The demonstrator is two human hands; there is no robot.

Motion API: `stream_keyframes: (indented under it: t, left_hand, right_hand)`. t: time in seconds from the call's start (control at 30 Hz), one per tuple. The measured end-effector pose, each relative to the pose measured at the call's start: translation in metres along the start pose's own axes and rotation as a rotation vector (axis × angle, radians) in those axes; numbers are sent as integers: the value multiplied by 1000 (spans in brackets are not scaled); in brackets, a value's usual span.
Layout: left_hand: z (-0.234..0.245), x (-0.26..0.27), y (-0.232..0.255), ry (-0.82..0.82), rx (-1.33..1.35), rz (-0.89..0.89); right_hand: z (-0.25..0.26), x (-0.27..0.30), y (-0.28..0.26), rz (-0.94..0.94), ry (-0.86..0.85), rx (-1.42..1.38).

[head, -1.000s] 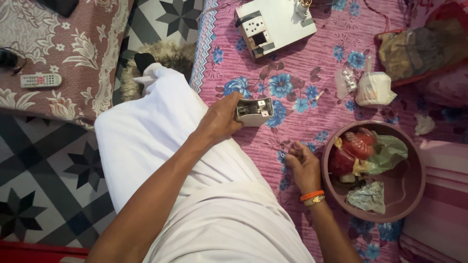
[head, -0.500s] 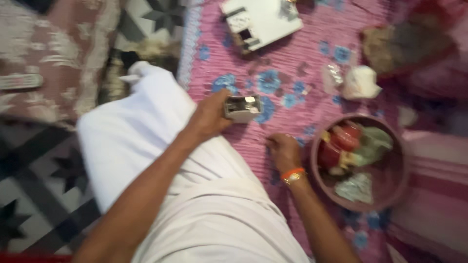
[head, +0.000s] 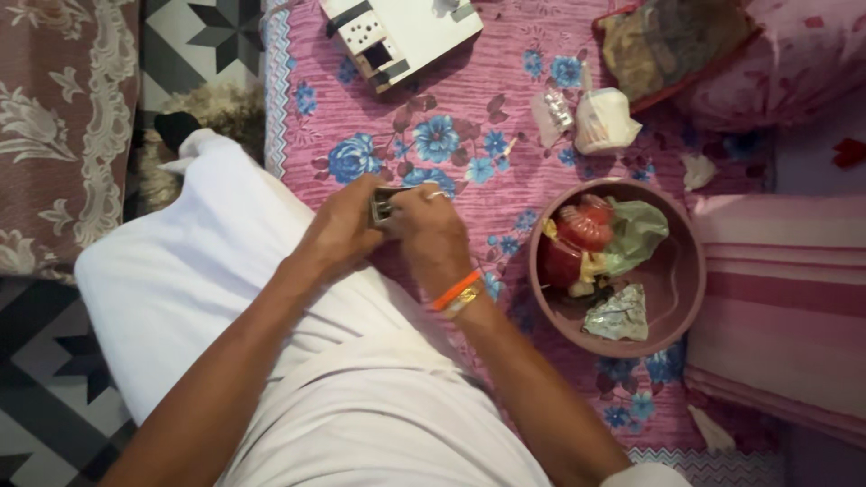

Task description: The person assembles an electrical switch box by hand, inserting internal components and wires into a wooden frame before attaching the plastic front panel.

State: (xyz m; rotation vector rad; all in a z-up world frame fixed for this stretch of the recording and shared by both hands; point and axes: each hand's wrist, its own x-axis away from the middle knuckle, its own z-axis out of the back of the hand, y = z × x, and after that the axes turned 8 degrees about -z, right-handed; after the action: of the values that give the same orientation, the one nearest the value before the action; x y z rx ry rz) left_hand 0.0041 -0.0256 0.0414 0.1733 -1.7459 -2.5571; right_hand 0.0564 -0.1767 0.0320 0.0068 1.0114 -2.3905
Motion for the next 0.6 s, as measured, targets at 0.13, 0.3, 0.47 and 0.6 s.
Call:
stream_keyframes:
  t: [0.13, 0.3, 0.47, 0.6]
  left_hand:
    - [-1, 2, 4, -48, 138, 380]
    - [-9, 1, -26, 21, -271, -201]
    - [-5, 0, -19, -29, 50, 108]
    - [0, 1, -22, -22, 71, 24]
  right_hand:
    - [-8, 0, -6, 37, 3, 10]
    - [2, -12, -3, 8, -82, 80]
    - [-5, -8, -11, 46, -107, 51]
    - [-6, -3, -27, 119, 55, -1]
